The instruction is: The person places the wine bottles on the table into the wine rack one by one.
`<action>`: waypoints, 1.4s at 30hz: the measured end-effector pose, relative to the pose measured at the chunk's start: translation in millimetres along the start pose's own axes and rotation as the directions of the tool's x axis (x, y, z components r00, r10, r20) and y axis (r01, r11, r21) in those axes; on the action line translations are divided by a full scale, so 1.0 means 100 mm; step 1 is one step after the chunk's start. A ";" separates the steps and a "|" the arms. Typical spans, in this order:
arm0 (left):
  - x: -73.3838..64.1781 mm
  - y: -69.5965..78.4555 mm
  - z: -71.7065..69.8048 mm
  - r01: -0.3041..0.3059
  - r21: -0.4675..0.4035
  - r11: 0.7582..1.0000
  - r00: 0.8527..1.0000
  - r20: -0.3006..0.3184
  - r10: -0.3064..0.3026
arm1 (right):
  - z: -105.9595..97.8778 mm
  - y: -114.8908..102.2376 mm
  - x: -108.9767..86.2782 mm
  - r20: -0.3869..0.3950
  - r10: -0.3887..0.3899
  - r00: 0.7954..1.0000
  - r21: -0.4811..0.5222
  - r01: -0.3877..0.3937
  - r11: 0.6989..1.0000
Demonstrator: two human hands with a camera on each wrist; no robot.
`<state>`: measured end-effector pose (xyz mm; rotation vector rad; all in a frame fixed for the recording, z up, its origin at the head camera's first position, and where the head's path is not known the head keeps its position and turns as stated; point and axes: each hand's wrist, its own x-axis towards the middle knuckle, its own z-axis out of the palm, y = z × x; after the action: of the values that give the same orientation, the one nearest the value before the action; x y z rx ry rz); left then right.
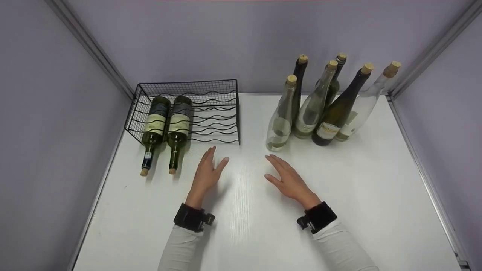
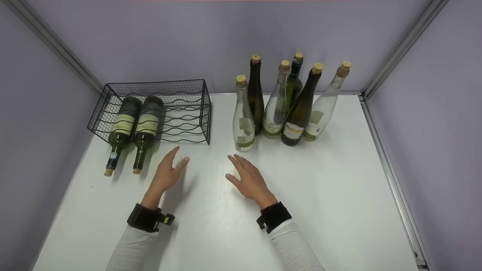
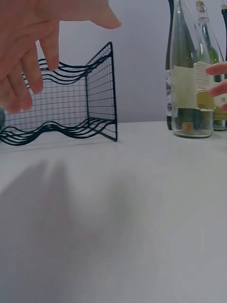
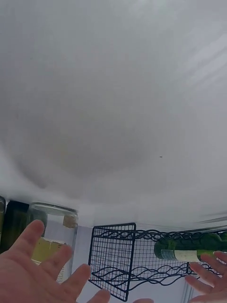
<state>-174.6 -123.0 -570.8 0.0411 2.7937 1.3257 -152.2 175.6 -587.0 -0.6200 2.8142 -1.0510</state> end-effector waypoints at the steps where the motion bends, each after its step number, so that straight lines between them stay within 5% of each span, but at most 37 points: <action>1: 0.00 0.01 0.02 -0.002 -0.015 1.000 1.000 0.012 0.003 | 0.00 0.01 0.00 -0.005 0.010 1.000 0.018 -0.010 1.000; 8: 0.03 0.08 0.13 -0.024 -0.090 0.996 0.997 0.072 0.031 | 0.00 0.11 0.02 -0.067 0.100 0.993 0.192 -0.085 0.978; 15: 0.05 0.14 0.18 0.011 -0.249 0.968 0.993 0.120 0.019 | -0.04 0.16 0.11 -0.187 0.198 0.962 0.386 -0.113 0.915; 25: 0.07 0.14 0.22 0.116 -0.522 0.845 0.981 0.195 -0.014 | -0.14 0.22 0.33 -0.307 0.272 0.912 0.471 -0.102 0.876; 33: 0.09 0.14 0.23 0.164 -0.575 0.802 0.971 0.239 -0.027 | -0.18 0.21 0.50 -0.382 0.228 0.896 0.441 -0.040 0.897; 42: 0.09 0.17 0.27 0.227 -0.656 0.720 0.952 0.304 -0.023 | -0.25 0.23 0.66 -0.367 0.254 0.895 0.401 -0.094 0.911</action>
<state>-182.5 -91.4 -574.8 0.0032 1.8853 2.0377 -225.8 180.5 -578.4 -0.1005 2.7851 -1.7991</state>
